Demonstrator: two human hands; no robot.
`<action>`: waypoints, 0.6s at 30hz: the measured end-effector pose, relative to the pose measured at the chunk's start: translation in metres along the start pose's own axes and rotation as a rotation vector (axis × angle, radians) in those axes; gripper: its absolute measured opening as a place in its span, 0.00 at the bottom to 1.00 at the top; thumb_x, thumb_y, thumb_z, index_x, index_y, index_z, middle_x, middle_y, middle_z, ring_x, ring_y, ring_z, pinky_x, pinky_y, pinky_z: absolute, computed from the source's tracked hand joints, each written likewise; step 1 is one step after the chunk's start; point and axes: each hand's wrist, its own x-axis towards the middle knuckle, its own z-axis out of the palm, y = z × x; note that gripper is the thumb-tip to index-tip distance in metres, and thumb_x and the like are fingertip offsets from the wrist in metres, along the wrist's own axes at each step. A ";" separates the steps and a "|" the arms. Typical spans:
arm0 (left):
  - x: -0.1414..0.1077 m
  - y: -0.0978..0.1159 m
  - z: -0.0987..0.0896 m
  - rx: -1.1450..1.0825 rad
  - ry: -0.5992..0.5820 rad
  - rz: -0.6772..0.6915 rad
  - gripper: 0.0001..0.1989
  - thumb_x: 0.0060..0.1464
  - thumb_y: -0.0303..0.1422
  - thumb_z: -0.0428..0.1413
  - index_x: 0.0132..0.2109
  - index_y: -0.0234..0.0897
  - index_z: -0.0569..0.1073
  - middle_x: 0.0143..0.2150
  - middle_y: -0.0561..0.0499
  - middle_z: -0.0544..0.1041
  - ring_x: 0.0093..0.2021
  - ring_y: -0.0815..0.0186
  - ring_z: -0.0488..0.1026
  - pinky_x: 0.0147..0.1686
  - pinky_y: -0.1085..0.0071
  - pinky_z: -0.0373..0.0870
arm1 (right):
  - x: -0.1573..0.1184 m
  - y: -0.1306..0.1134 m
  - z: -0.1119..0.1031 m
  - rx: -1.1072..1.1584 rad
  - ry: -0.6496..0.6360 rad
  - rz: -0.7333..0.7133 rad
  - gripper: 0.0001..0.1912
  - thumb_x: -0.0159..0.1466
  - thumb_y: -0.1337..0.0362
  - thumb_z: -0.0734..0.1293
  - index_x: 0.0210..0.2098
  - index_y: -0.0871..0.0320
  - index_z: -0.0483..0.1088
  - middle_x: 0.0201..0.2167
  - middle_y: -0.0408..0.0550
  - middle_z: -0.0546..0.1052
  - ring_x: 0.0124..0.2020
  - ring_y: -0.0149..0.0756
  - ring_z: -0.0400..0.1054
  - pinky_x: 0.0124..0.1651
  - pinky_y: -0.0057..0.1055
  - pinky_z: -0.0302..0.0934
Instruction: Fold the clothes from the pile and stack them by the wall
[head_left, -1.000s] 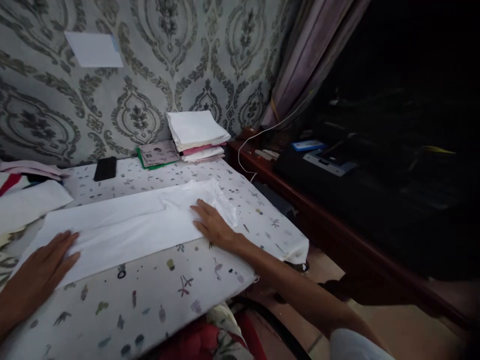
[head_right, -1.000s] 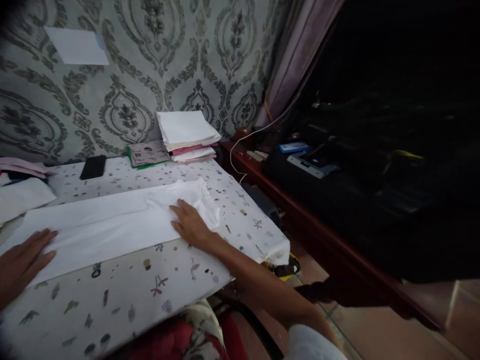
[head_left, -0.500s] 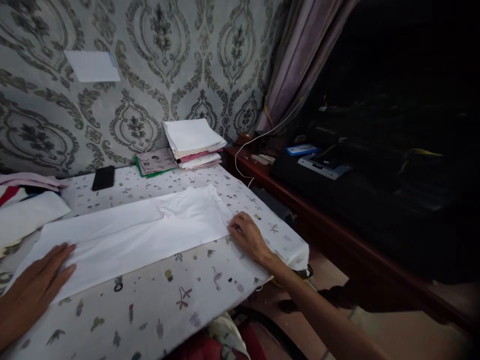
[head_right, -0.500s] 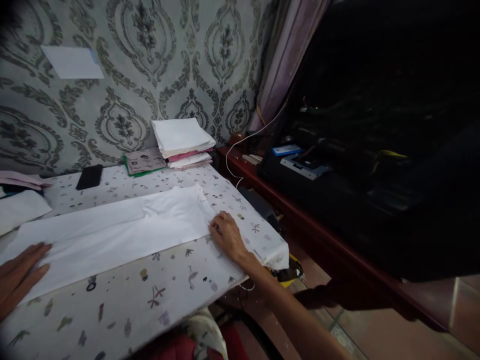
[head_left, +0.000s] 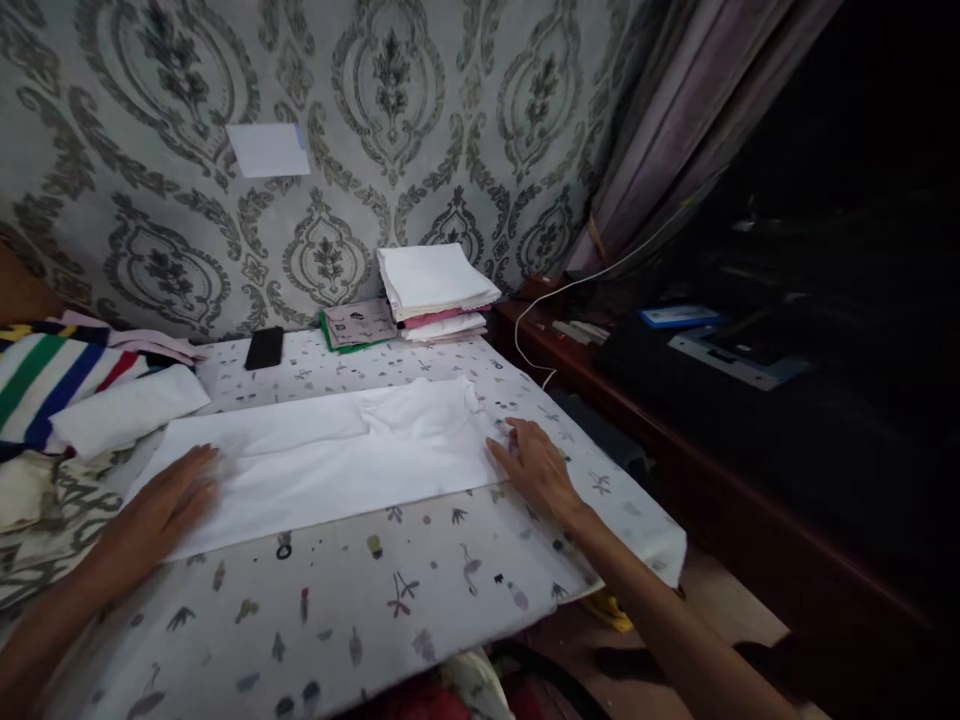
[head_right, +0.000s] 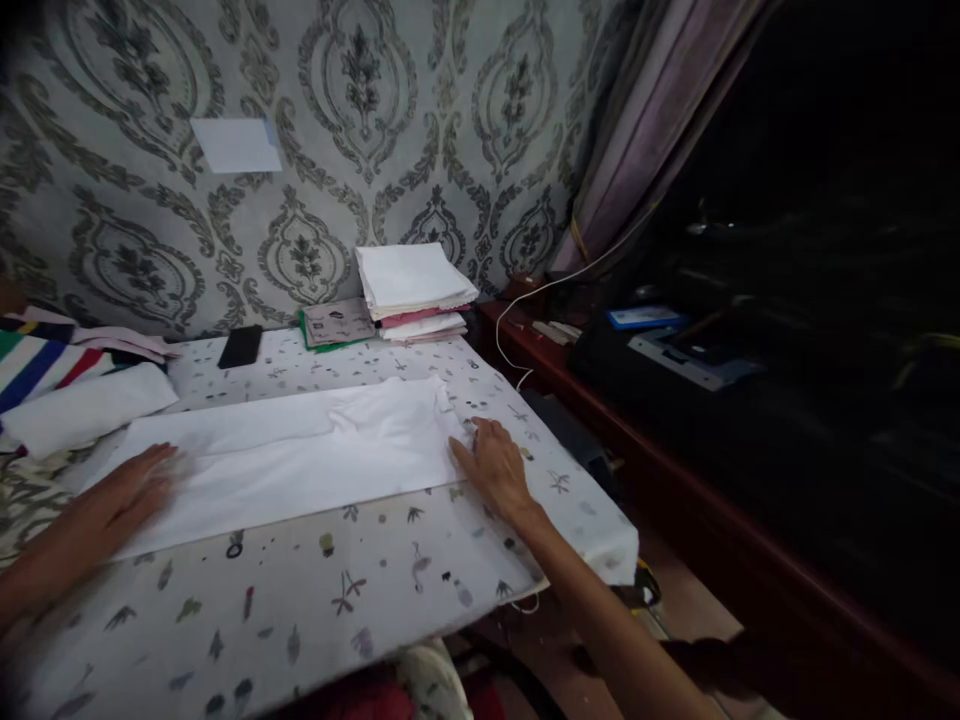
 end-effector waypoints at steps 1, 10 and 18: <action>0.009 0.016 -0.006 -0.083 -0.010 -0.001 0.26 0.63 0.50 0.42 0.66 0.57 0.62 0.68 0.60 0.66 0.65 0.55 0.66 0.62 0.57 0.67 | 0.002 -0.003 -0.001 -0.033 -0.024 0.020 0.27 0.68 0.50 0.58 0.58 0.62 0.63 0.49 0.60 0.73 0.52 0.50 0.67 0.54 0.44 0.59; 0.158 0.228 0.023 -0.821 -0.484 0.309 0.16 0.60 0.42 0.53 0.49 0.37 0.73 0.46 0.44 0.79 0.44 0.60 0.78 0.42 0.66 0.76 | -0.012 -0.016 -0.014 -0.047 -0.169 0.201 0.20 0.67 0.51 0.62 0.50 0.60 0.66 0.39 0.51 0.77 0.41 0.43 0.70 0.41 0.34 0.57; 0.242 0.350 0.089 -0.659 -0.524 0.159 0.17 0.63 0.34 0.56 0.55 0.29 0.70 0.44 0.43 0.77 0.41 0.59 0.77 0.41 0.60 0.76 | -0.009 -0.011 -0.012 0.043 -0.162 0.207 0.05 0.62 0.62 0.64 0.31 0.56 0.67 0.30 0.45 0.75 0.34 0.37 0.66 0.35 0.30 0.50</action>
